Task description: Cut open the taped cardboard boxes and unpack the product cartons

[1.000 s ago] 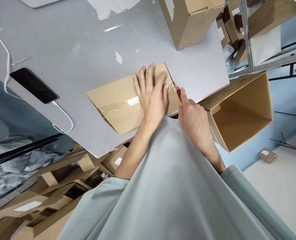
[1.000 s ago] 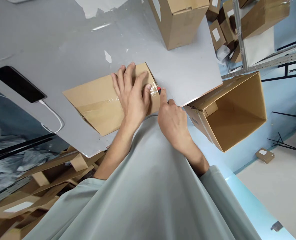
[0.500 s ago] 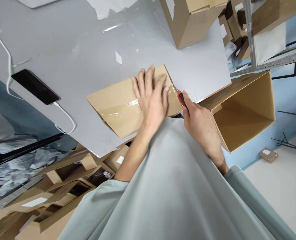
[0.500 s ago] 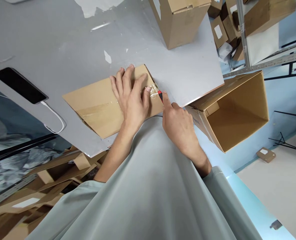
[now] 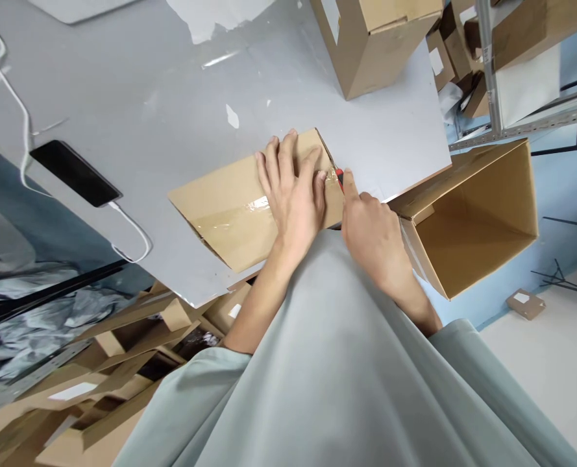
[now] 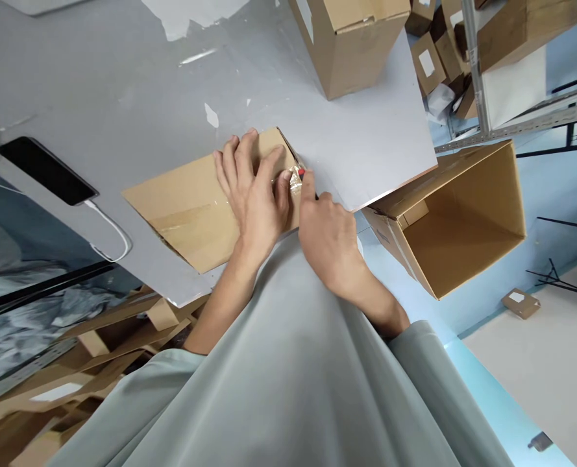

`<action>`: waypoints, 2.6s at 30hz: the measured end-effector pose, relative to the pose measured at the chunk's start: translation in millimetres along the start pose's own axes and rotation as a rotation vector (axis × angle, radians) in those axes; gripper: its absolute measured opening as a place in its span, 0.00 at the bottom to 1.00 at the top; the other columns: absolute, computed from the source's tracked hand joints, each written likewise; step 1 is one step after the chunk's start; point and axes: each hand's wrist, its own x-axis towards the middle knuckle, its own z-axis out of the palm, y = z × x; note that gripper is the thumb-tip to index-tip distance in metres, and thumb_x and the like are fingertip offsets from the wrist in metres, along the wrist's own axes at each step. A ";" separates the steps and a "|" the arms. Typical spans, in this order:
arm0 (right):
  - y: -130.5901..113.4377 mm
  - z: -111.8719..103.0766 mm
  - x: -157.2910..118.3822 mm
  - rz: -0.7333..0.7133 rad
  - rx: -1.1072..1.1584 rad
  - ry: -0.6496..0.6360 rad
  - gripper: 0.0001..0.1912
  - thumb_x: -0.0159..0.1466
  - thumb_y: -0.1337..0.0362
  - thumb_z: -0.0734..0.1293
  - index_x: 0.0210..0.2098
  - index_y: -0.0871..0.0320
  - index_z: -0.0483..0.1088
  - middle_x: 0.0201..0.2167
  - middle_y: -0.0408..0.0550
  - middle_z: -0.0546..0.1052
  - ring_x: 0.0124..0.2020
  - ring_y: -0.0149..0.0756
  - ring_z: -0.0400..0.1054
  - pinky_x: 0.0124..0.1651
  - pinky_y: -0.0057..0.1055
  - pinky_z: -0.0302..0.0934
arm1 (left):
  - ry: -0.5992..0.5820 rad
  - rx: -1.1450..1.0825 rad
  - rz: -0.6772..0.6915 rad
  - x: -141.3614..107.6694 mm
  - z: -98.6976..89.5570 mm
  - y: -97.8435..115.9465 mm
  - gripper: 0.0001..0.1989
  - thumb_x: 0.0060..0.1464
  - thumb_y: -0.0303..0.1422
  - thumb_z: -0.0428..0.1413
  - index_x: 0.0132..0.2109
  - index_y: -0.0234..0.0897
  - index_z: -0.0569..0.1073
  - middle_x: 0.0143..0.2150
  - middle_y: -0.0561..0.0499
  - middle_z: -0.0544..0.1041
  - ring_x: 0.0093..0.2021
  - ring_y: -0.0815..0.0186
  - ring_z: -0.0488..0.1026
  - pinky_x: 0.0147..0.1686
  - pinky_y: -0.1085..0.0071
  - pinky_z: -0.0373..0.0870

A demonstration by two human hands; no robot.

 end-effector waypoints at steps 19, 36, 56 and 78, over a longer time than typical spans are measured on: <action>17.6 29.9 -32.1 0.084 0.003 0.011 0.46 0.78 0.72 0.58 0.90 0.48 0.38 0.50 0.56 0.82 0.36 0.38 0.75 0.39 0.30 0.69 | -0.052 -0.112 -0.092 -5.8 -17.1 21.2 0.27 0.77 0.58 0.47 0.71 0.57 0.75 0.88 0.56 0.57 0.91 0.50 0.35 0.88 0.35 0.24; -5.4 76.3 -50.3 0.264 -0.092 0.137 0.48 0.75 0.74 0.58 0.89 0.47 0.42 0.42 0.54 0.79 0.34 0.39 0.72 0.36 0.29 0.66 | -0.101 0.080 -0.017 0.1 -19.1 24.4 0.28 0.76 0.36 0.52 0.77 0.40 0.73 0.87 0.43 0.58 0.88 0.43 0.48 0.88 0.40 0.26; 11.1 83.1 -50.4 0.201 0.015 0.213 0.41 0.81 0.67 0.56 0.89 0.43 0.42 0.44 0.52 0.80 0.34 0.38 0.70 0.37 0.27 0.64 | -0.040 0.050 0.061 -3.2 11.4 -5.8 0.33 0.79 0.54 0.39 0.78 0.45 0.68 0.89 0.53 0.55 0.87 0.71 0.10 0.87 0.43 0.12; 40.3 137.9 -4.0 0.075 0.575 0.477 0.31 0.84 0.58 0.54 0.83 0.47 0.66 0.38 0.51 0.80 0.31 0.40 0.76 0.38 0.33 0.73 | 0.034 0.118 0.113 0.1 3.4 -11.7 0.32 0.85 0.53 0.34 0.80 0.49 0.67 0.88 0.52 0.56 0.91 0.59 0.28 0.87 0.29 0.27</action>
